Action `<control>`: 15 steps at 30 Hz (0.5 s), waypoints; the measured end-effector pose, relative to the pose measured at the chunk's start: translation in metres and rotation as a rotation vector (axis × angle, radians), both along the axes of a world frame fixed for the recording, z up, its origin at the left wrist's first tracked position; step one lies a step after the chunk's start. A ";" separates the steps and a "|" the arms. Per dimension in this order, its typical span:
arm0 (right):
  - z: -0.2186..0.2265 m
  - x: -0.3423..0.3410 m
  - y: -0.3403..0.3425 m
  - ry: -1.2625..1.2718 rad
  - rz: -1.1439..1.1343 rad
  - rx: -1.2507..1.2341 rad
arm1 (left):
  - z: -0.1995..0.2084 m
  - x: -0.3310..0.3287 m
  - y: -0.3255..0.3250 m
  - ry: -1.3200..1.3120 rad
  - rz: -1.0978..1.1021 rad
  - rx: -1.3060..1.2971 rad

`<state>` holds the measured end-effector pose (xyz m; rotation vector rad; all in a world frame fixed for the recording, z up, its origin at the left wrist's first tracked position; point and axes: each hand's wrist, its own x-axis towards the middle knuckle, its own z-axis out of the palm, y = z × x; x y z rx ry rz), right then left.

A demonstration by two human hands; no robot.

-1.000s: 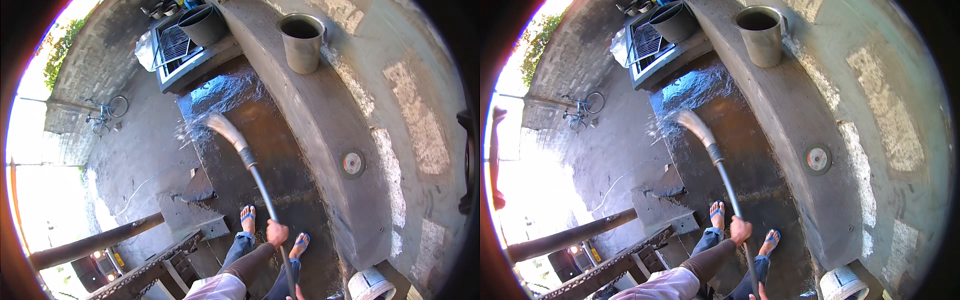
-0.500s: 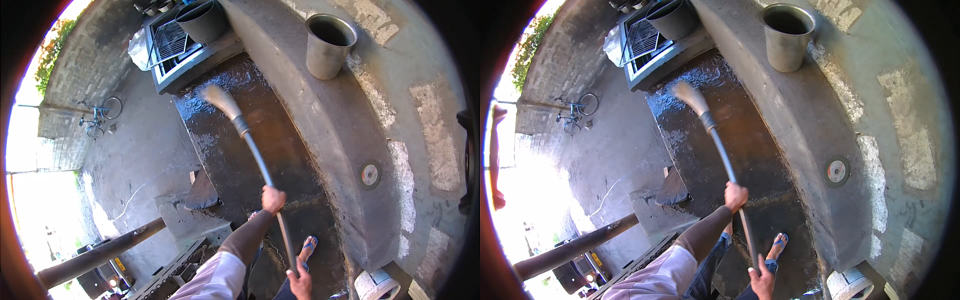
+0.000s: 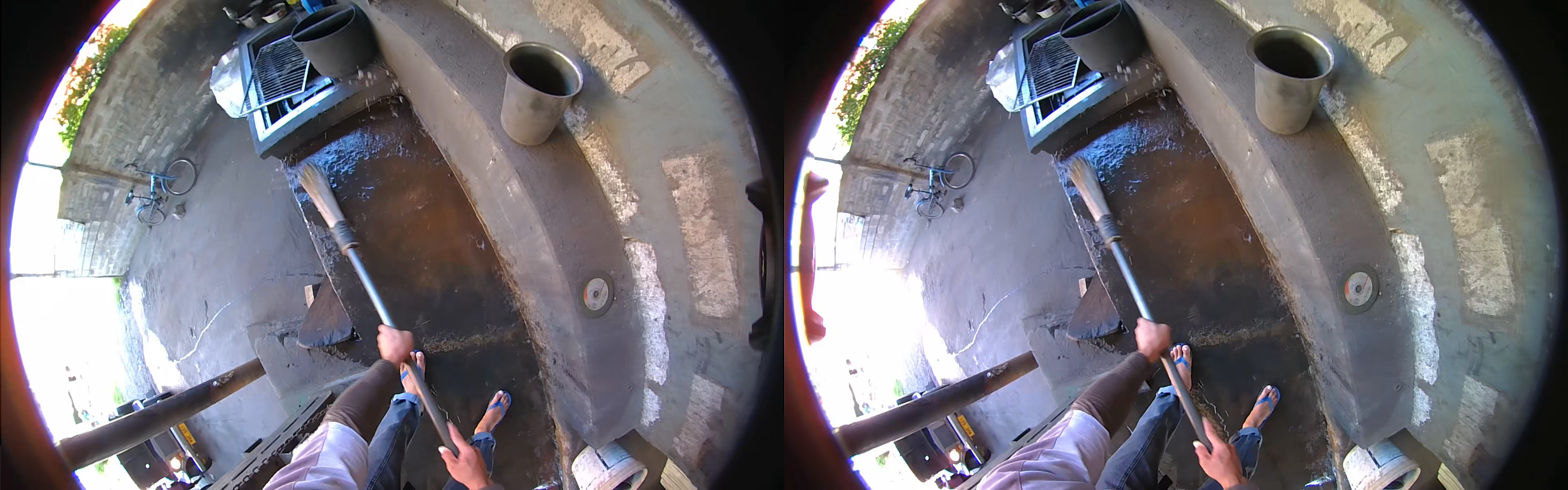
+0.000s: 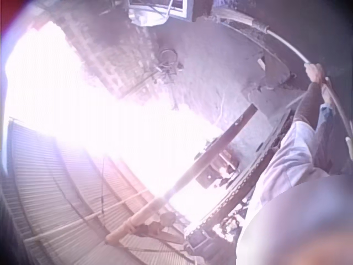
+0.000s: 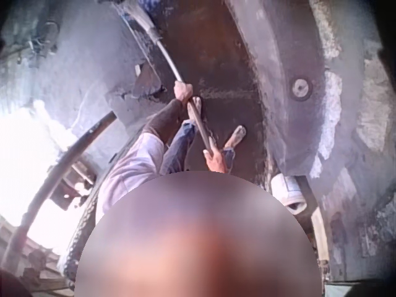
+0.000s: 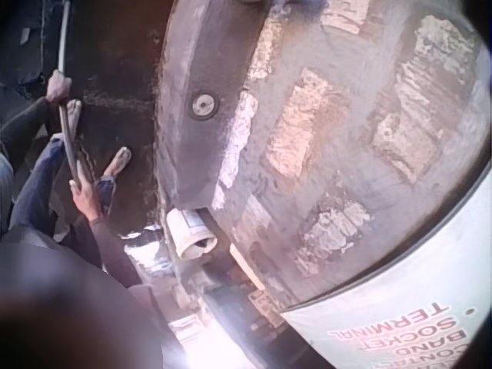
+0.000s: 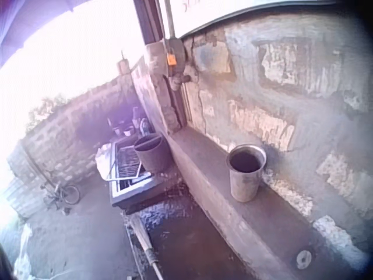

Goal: The person sweeps a wet concrete floor and steps with a broom, then scoops water from a bucket with a ladle and pours it onto the floor to rinse the area. They walk through a workshop and a small tiled room, refill the bucket at a tap, and return to continue pouring water on the floor while another person sweeps nearby.

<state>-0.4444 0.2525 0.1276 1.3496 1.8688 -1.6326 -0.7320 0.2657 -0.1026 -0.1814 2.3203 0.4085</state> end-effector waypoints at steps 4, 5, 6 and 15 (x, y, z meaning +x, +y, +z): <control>0.050 0.060 -0.014 -0.156 -0.253 -0.089 | 0.049 0.095 0.067 -0.147 -0.224 0.024; 0.058 0.074 -0.018 -0.098 -0.288 -0.038 | 0.056 0.121 0.078 -0.206 -0.214 0.111; 0.065 0.086 -0.021 -0.082 -0.300 -0.022 | 0.059 0.143 0.082 -0.251 -0.226 0.157; 0.087 0.212 -0.039 -0.049 0.017 -0.111 | 0.035 0.251 -0.115 -0.132 -0.008 -0.055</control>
